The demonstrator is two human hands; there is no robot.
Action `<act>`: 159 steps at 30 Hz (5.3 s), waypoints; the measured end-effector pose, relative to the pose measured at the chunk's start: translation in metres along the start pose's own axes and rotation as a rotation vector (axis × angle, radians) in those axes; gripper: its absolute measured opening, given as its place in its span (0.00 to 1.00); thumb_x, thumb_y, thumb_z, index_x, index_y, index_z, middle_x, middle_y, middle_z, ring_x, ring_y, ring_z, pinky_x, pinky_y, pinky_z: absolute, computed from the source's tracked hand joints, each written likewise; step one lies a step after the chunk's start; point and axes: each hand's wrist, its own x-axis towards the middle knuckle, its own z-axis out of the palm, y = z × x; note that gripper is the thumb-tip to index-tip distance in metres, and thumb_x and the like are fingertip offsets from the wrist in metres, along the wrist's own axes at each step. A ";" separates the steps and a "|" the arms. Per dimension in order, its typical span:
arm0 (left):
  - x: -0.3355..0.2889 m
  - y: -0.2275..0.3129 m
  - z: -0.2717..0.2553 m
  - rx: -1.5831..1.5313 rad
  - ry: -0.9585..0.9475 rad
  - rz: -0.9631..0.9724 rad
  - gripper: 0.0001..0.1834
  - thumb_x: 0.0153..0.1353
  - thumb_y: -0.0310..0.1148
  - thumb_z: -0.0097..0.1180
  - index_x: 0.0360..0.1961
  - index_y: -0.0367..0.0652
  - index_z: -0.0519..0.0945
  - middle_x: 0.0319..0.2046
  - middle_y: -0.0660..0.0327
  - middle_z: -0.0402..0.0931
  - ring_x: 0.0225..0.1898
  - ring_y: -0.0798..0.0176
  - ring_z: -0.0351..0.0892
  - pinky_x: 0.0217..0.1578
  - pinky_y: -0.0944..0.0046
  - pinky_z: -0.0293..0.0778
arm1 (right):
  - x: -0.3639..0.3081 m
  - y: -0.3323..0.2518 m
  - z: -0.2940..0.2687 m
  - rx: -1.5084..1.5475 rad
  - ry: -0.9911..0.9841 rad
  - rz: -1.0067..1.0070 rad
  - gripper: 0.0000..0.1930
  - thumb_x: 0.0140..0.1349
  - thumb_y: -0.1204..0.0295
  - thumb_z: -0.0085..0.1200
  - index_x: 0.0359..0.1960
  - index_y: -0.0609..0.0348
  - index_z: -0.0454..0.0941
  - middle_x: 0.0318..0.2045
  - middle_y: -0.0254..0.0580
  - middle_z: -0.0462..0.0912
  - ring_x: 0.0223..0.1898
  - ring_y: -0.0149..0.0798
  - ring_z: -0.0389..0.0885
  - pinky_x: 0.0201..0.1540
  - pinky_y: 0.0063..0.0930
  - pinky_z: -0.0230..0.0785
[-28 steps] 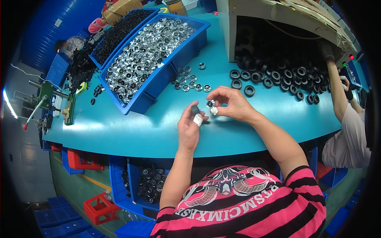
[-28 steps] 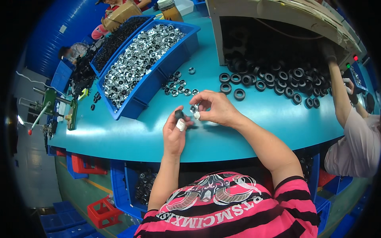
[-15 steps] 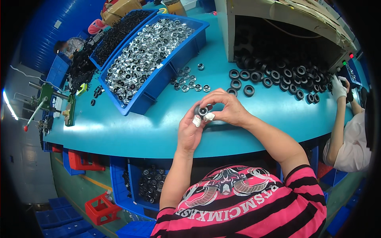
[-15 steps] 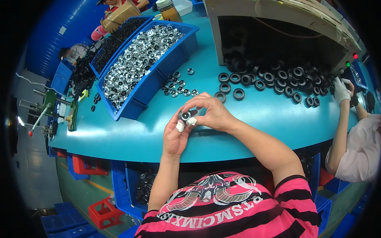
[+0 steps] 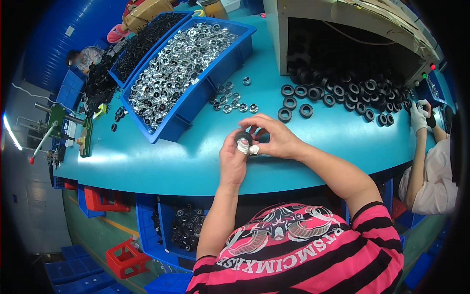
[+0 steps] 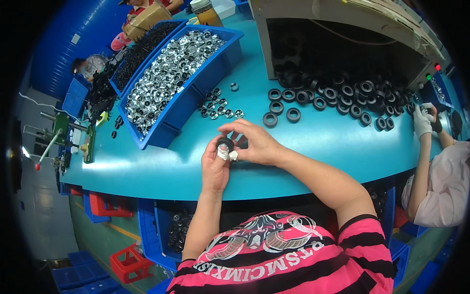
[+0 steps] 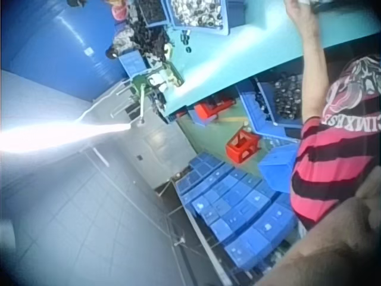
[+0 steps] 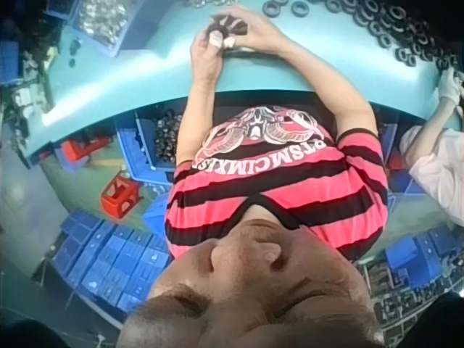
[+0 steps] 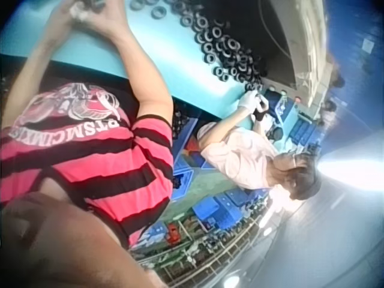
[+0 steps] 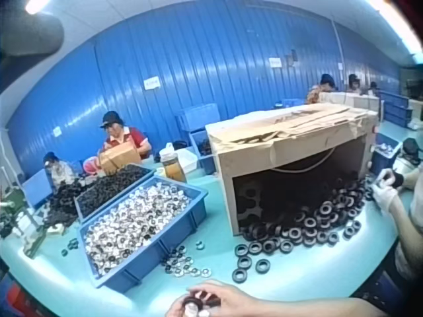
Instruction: Assemble small metal components into rubber rings at a factory workbench.
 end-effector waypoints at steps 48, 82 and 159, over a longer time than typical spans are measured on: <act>0.010 0.002 0.003 0.362 0.132 0.068 0.19 0.71 0.28 0.57 0.61 0.36 0.76 0.36 0.61 0.81 0.26 0.72 0.77 0.22 0.71 0.76 | -0.003 0.029 0.003 0.178 0.090 0.212 0.16 0.59 0.73 0.67 0.48 0.65 0.86 0.40 0.45 0.89 0.42 0.33 0.88 0.47 0.27 0.80; -0.091 0.089 -0.079 0.542 0.277 0.109 0.22 0.66 0.33 0.57 0.60 0.36 0.76 0.45 0.50 0.82 0.39 0.59 0.83 0.41 0.59 0.81 | 0.002 0.026 -0.032 -0.330 0.075 0.086 0.15 0.60 0.68 0.63 0.48 0.59 0.86 0.39 0.44 0.86 0.37 0.39 0.84 0.43 0.34 0.78; 0.133 -0.003 0.046 1.530 0.295 0.695 0.16 0.59 0.36 0.60 0.48 0.46 0.86 0.45 0.50 0.75 0.49 0.45 0.73 0.48 0.48 0.75 | 0.057 0.052 -0.065 -0.631 0.339 -0.059 0.43 0.46 0.66 0.71 0.69 0.48 0.69 0.61 0.50 0.73 0.62 0.56 0.72 0.65 0.42 0.69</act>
